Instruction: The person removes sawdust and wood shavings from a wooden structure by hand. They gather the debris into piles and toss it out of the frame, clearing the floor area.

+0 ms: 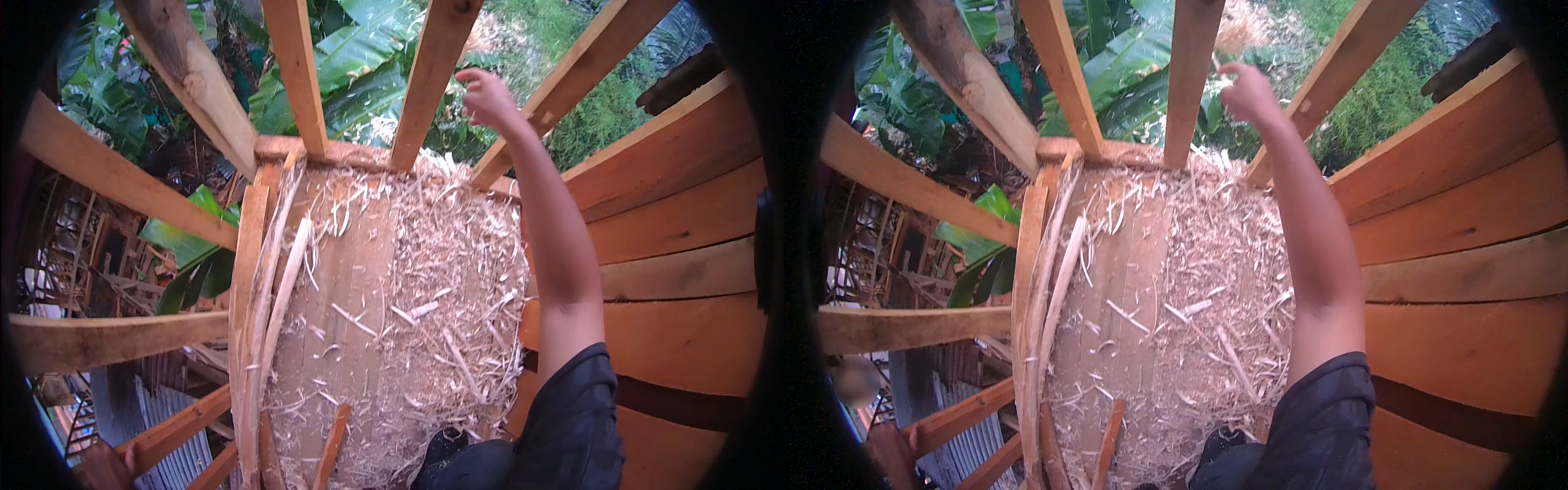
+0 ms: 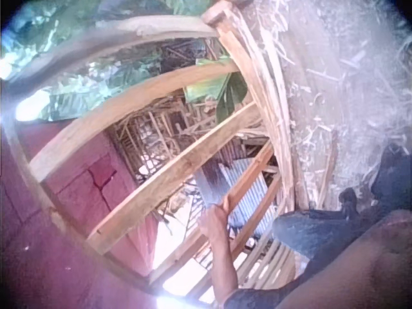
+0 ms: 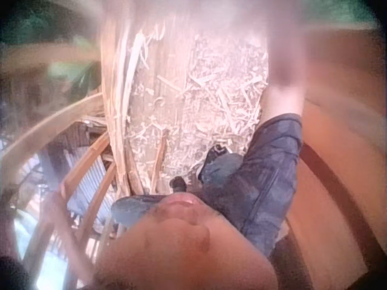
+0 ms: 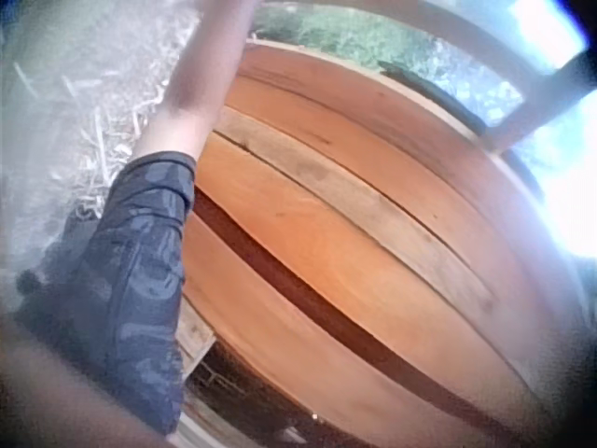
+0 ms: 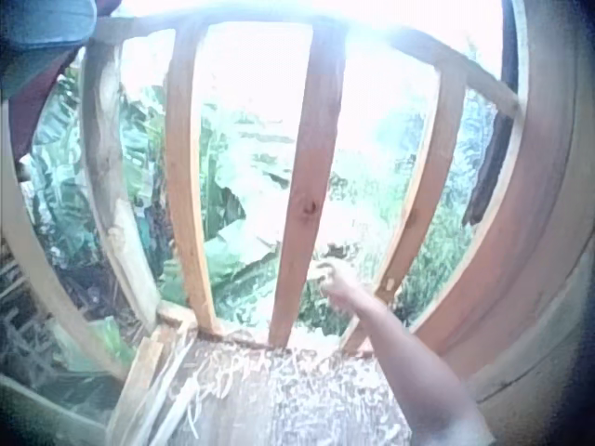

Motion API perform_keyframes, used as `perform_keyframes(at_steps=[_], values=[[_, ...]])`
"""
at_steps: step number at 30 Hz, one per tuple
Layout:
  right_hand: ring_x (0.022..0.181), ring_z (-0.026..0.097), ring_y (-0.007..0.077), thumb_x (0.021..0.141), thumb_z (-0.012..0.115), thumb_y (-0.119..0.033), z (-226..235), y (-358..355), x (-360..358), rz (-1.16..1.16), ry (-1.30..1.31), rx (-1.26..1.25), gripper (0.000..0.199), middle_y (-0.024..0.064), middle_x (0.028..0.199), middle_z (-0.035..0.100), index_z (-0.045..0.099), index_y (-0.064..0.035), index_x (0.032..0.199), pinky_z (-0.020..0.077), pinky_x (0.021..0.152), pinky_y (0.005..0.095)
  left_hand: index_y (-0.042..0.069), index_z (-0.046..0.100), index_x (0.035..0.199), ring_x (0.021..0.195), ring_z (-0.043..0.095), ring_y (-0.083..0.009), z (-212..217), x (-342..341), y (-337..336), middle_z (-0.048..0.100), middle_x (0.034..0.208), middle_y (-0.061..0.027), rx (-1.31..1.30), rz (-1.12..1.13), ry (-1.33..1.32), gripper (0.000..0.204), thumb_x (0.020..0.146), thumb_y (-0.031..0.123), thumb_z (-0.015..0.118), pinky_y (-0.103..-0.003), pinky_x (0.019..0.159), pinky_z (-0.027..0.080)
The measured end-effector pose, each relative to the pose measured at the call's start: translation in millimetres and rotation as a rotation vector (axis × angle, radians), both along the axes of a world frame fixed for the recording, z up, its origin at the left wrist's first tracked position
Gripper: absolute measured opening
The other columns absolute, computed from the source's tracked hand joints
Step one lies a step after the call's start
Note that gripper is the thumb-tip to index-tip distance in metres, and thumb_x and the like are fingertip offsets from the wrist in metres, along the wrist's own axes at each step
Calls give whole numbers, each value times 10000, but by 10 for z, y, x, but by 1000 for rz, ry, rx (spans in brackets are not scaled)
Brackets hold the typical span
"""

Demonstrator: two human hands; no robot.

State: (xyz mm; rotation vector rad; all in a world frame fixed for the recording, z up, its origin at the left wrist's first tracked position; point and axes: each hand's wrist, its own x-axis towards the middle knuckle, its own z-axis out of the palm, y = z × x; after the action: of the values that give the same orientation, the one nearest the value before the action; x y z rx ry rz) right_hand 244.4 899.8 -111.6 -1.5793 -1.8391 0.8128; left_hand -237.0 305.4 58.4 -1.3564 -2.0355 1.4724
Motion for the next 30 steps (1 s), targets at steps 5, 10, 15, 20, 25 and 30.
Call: perform_keyframes(at_steps=[5,10,15,20,25,30], values=[[986,622,275,777,648,-140,-1137,-1188,54,245,-411,-79,480,197,1190,597,557,-80,1244,502,855,387,-23,623,760,800,579,-383,-159,-202,-185,593,779,-224,191,109,-68,509,779,483,676,-472,748,443],[1242,452,378,767,723,-291,-1810,-2491,494,342,-428,-250,665,253,1328,456,450,-84,1337,380,1054,421,-18,637,729,766,605,-360,-218,-159,-161,612,746,-205,255,31,26,543,782,522,662,-451,748,470],[1416,85,474,578,744,-708,-1924,-3586,640,333,-587,-504,1158,236,1553,63,226,-225,1495,213,1020,730,-11,631,700,743,608,-368,-108,31,-36,609,742,-205,243,-115,-6,552,791,534,646,-460,720,474],[1424,69,462,582,674,-779,-2017,-4407,788,449,-652,-479,1116,220,1556,96,326,-196,1467,160,1037,729,-15,643,683,711,627,-365,-78,93,62,615,721,-205,152,-93,5,589,816,557,609,-464,687,483],[1395,214,445,633,594,-816,-1891,-4760,685,503,-432,-641,1037,237,1511,246,446,-142,1406,263,1088,581,-10,661,682,707,639,-350,-82,66,66,614,689,-202,145,-155,48,594,831,560,595,-439,675,493],[1312,399,382,769,673,-590,-1714,-4742,757,634,-343,-628,811,234,1443,366,461,-107,1385,375,1056,487,-11,665,677,671,644,-333,-81,55,41,619,667,-189,164,-256,41,604,826,570,598,-418,658,501]])
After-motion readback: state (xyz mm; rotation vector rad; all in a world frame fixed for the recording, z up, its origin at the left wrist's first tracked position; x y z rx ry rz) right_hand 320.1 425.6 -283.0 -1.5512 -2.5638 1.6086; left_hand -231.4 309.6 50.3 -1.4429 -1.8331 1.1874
